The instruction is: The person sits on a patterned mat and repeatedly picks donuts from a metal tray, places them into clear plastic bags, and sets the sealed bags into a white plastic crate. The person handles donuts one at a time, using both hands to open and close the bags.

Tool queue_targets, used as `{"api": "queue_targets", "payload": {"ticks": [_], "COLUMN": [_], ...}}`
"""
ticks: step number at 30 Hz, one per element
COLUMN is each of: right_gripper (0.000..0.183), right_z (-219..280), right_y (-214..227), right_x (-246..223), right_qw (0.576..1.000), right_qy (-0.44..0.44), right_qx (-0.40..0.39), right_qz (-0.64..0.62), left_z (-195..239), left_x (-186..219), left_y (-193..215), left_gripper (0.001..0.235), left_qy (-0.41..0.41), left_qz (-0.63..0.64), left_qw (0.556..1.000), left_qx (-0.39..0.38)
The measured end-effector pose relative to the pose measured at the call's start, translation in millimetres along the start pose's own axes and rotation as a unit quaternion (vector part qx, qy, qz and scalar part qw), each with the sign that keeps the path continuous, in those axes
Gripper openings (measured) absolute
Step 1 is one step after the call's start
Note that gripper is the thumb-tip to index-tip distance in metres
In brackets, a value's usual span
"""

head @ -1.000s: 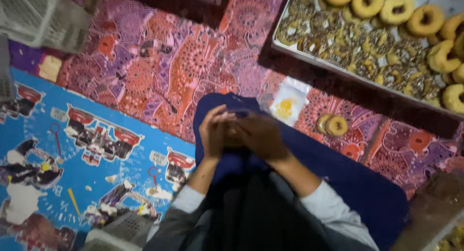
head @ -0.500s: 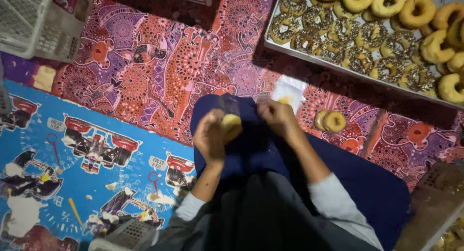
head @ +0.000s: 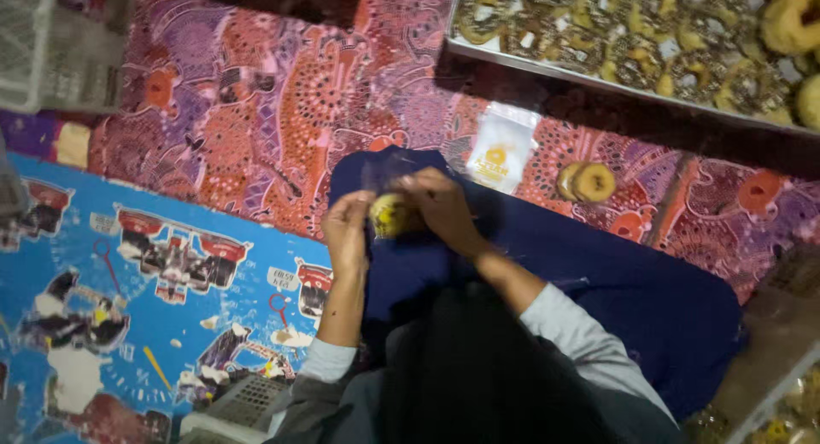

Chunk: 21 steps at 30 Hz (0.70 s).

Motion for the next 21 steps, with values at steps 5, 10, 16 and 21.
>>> {"api": "queue_targets", "payload": {"ticks": [5, 10, 16, 21], "right_gripper": [0.012, 0.019, 0.031, 0.041], "right_z": [0.7, 47.6, 130.2, 206.7], "right_y": [15.2, 31.6, 178.6, 327.9], "right_x": [-30.8, 44.9, 161.9, 204.4], "right_qw": [0.989, 0.994, 0.947, 0.87], "right_qy": [0.092, -0.068, -0.182, -0.221], "right_qx": [0.115, 0.06, 0.237, 0.424], "right_qz": [0.022, 0.053, 0.119, 0.118], "left_z": [39.8, 43.8, 4.5, -89.4], "left_x": [51.7, 58.2, -29.3, -97.2], "left_y": [-17.2, -65.1, -219.1, -319.9], "left_gripper": [0.023, 0.018, 0.018, 0.034], "left_qy": [-0.2, -0.24, -0.295, -0.364], "left_qz": [0.02, -0.31, -0.347, -0.467], "left_qw": [0.979, 0.915, 0.874, 0.779], "left_qx": [0.035, 0.094, -0.17, -0.206]}}
Point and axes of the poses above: each hand's wrist, its own z-axis away from the middle knuckle, its own y-axis out of the back of the hand, x = y × z, the point moved 9 cm from there along -z, towards the middle knuckle, and after that the axes turned 14 degrees about y, right-handed, at the moved point
